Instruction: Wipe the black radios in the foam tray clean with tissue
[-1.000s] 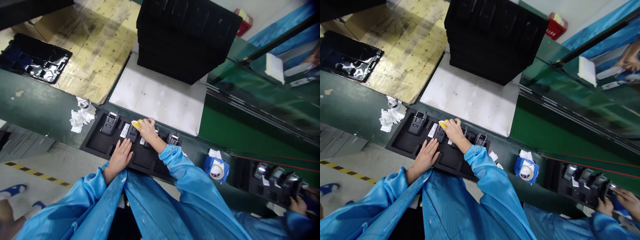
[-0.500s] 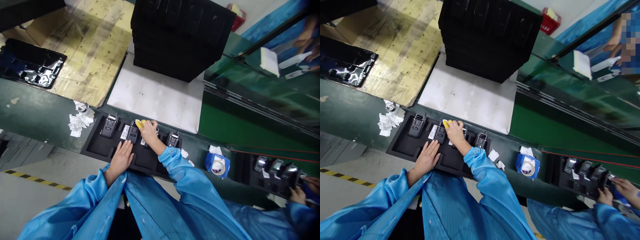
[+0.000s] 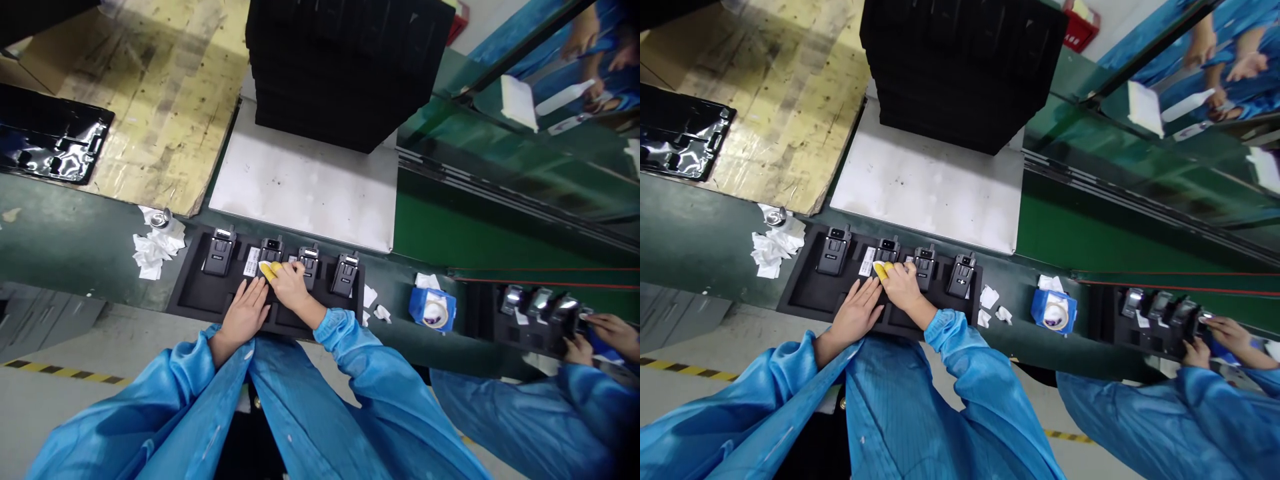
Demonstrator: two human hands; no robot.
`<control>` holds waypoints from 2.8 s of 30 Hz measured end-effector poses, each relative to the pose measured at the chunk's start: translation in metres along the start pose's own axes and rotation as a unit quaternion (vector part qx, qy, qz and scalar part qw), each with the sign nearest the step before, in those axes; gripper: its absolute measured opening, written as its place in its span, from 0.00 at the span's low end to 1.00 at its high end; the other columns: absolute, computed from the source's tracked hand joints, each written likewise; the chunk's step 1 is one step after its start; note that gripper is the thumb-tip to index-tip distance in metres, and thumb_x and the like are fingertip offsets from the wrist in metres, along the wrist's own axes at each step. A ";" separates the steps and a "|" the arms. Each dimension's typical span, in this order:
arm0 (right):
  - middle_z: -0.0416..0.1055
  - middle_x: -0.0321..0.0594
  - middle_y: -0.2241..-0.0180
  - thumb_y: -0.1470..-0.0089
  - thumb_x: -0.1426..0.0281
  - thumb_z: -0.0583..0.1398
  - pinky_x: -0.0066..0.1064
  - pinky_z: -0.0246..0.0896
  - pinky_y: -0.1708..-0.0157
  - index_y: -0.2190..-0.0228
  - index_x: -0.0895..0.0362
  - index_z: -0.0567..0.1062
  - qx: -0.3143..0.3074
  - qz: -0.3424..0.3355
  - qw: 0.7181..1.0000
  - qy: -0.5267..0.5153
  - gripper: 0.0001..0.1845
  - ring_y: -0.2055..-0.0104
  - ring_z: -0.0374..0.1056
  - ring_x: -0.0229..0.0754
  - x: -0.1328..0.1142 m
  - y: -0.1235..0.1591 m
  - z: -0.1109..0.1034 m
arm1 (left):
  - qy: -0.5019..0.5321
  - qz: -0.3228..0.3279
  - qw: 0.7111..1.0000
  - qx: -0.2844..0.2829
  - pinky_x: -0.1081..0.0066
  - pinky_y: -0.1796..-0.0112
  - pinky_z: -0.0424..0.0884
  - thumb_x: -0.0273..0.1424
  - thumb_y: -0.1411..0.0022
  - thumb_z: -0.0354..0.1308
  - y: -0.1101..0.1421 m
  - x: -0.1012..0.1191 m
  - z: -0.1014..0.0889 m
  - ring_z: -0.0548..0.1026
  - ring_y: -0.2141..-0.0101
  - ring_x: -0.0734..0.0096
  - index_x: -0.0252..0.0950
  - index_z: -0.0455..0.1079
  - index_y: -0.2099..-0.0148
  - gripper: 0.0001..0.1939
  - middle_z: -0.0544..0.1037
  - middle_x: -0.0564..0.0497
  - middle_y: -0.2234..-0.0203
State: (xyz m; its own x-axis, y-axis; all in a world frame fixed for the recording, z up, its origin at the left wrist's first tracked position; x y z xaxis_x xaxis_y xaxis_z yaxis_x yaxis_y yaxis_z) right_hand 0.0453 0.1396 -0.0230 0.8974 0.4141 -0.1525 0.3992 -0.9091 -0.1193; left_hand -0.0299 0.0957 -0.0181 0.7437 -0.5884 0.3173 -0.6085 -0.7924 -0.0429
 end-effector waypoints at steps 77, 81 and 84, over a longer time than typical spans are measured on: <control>0.68 0.39 0.60 0.42 0.75 0.56 0.39 0.38 0.53 0.66 0.54 0.77 0.006 0.089 0.996 -0.011 0.09 0.57 0.57 0.39 -0.046 -0.052 0.007 | 0.055 -0.019 0.995 0.076 0.51 0.41 0.57 0.27 0.37 0.45 0.043 -0.101 -0.036 0.60 0.40 0.58 0.31 0.61 0.40 0.22 0.66 0.38 0.43; 0.67 0.39 0.61 0.49 0.79 0.58 0.39 0.38 0.54 0.71 0.55 0.77 0.072 0.198 0.977 0.009 0.10 0.58 0.57 0.40 0.008 -0.011 -0.024 | 0.053 -0.022 0.992 0.112 0.54 0.44 0.63 0.30 0.37 0.47 0.038 -0.105 -0.051 0.67 0.44 0.58 0.35 0.61 0.41 0.22 0.69 0.39 0.46; 0.67 0.39 0.61 0.52 0.79 0.57 0.38 0.40 0.55 0.72 0.54 0.77 0.130 0.280 0.950 0.046 0.10 0.59 0.57 0.40 0.057 0.034 -0.053 | 0.064 -0.049 0.983 0.163 0.51 0.47 0.66 0.33 0.37 0.49 0.025 -0.111 -0.068 0.65 0.44 0.51 0.36 0.57 0.39 0.24 0.65 0.37 0.43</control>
State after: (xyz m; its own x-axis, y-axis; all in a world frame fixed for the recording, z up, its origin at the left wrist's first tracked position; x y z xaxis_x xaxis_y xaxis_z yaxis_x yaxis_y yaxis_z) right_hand 0.1202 0.1295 0.0159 0.9730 -0.1471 -0.1776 -0.1938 -0.9389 -0.2843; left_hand -0.1463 0.1518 0.0105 0.7407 -0.4979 0.4510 -0.3991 -0.8662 -0.3009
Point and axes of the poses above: each hand's wrist, its own y-axis away from the middle knuckle, its own z-axis out of the palm, x = y × z, the point moved 9 cm from there along -y, towards the middle knuckle
